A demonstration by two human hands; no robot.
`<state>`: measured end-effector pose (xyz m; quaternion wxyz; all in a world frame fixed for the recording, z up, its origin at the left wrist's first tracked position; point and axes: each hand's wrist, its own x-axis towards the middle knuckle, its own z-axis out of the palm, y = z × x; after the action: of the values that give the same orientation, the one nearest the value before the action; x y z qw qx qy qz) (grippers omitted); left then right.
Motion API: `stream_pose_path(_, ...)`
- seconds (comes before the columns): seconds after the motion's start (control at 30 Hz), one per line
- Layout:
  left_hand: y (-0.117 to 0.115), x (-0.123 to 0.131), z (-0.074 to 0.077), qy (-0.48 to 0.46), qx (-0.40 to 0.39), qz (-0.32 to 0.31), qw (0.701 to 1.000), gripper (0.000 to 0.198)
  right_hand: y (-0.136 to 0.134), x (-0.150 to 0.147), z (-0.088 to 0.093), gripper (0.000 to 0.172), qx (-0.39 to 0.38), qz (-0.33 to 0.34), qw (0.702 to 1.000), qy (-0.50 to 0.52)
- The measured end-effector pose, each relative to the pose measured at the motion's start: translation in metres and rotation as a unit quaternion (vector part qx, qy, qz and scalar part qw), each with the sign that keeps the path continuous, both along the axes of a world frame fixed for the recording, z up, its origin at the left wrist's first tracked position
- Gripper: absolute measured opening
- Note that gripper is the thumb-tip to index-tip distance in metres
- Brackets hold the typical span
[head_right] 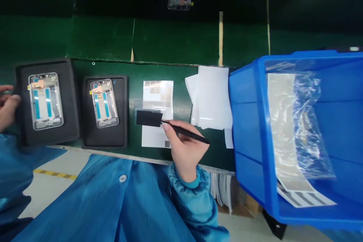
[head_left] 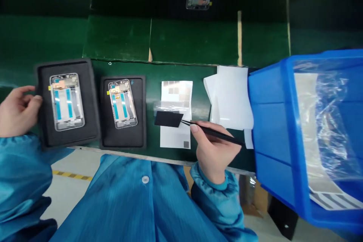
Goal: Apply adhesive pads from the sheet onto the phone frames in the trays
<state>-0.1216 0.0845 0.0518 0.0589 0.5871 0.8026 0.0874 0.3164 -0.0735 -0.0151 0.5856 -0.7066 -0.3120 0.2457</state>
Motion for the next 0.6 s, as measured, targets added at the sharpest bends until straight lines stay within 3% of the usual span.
stream_pose_path(0.1, 0.015, -0.019, 0.004, 0.058, -0.058, -0.071, 0.994, 0.035, -0.001, 0.01, -0.005, 0.016, 0.006, -0.006, 1.0, 0.007)
stream_pose_path(0.17, 0.013, -0.001, 0.004, 0.119, -0.021, -0.124, 0.985, 0.037, -0.002, 0.014, -0.009, 0.016, 0.003, -0.009, 1.0, 0.012)
stream_pose_path(0.23, 0.0, 0.041, 0.003, 0.138, 0.053, -0.183, 0.972, 0.041, -0.002, 0.016, -0.012, 0.017, -0.004, -0.009, 1.0, 0.019)
stream_pose_path(0.3, -0.018, 0.103, -0.003, 0.066, 0.065, -0.287, 0.953, 0.039, -0.003, 0.017, -0.016, 0.016, -0.006, -0.003, 1.0, 0.028)
stream_pose_path(0.37, -0.035, 0.169, -0.014, -0.022, 0.052, -0.428, 0.902, 0.031, -0.003, 0.016, -0.018, 0.016, -0.002, 0.006, 0.999, 0.036)
stream_pose_path(0.43, -0.044, 0.228, -0.029, -0.066, 0.04, -0.528, 0.846, 0.03, -0.003, 0.015, -0.02, 0.015, 0.005, 0.013, 0.999, 0.042)
stream_pose_path(0.5, -0.045, 0.269, -0.044, -0.066, 0.023, -0.568, 0.82, 0.033, -0.002, 0.014, -0.019, 0.014, 0.016, 0.021, 0.999, 0.047)
stream_pose_path(0.6, -0.038, 0.295, -0.058, -0.05, -0.006, -0.584, 0.81, 0.021, 0.0, 0.014, -0.016, 0.013, 0.034, 0.033, 0.997, 0.053)
